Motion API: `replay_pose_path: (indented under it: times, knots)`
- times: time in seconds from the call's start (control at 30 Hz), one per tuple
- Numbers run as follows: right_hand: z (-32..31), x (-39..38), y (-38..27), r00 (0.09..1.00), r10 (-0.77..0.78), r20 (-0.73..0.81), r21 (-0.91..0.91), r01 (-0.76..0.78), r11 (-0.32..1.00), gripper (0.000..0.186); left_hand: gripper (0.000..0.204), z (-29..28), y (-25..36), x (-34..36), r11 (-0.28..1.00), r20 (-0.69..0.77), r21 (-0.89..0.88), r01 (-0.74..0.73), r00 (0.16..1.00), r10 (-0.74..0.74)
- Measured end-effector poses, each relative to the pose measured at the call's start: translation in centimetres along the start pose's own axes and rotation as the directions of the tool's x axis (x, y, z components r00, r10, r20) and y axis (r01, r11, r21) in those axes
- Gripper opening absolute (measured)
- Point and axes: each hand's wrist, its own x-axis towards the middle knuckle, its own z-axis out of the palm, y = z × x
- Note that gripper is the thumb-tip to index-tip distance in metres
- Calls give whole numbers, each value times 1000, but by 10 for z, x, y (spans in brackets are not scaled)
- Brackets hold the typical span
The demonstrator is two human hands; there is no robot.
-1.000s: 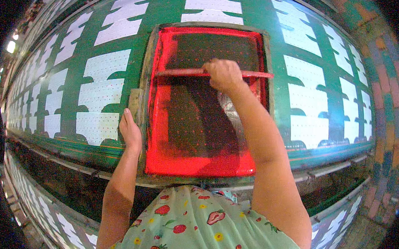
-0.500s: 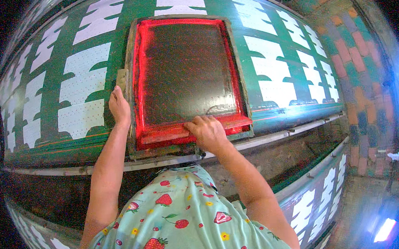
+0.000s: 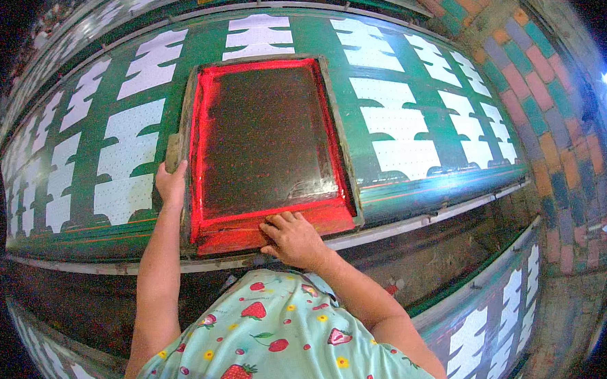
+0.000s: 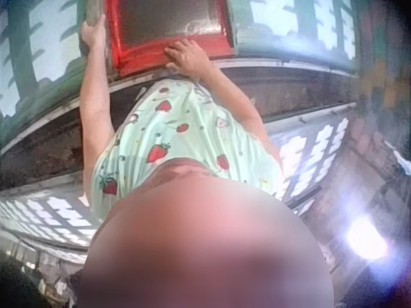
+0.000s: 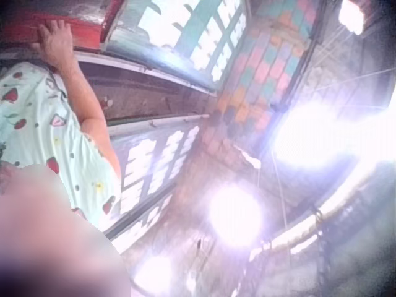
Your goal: The person performs screen printing by placing a red-framed screen onto a green conveyor belt with white paper shapes. They use a squeegee to pull ink across the screen repeatedly, then lift and reposition the screen to continue printing on subsequent shapes.
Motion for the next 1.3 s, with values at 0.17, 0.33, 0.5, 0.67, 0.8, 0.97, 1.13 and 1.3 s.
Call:
replay_pose_path:
  times: [0.17,0.33,0.5,0.67,0.8,0.97,1.13,1.3]
  knots:
    - [-24,-30,51,989,-87,-123,232,114,966,47,52,-1,7,-1,995,-30,100,-11,999,14]
    - [-45,-70,116,913,161,-374,294,-48,955,35,50,0,13,-2,996,8,4,90,996,-90]
    - [-41,-80,174,787,372,-492,205,-310,928,55,46,1,18,-3,995,-46,58,82,996,-79]
    - [-27,-63,203,752,589,-295,406,-459,790,68,46,3,20,-1,981,12,-95,171,985,-171]
    - [-28,-53,205,706,658,-263,401,-540,740,75,42,4,19,1,980,6,-65,187,982,-187]
    - [-29,-40,203,712,621,-328,376,-505,777,74,40,-1,20,-1,976,33,-80,205,979,-202]
    - [-41,-34,192,658,687,-308,428,-549,718,60,42,-1,9,1,978,42,-122,171,985,-167]
    - [-73,-38,181,690,620,-373,433,-462,774,50,42,-6,7,11,917,123,-259,302,952,-279]
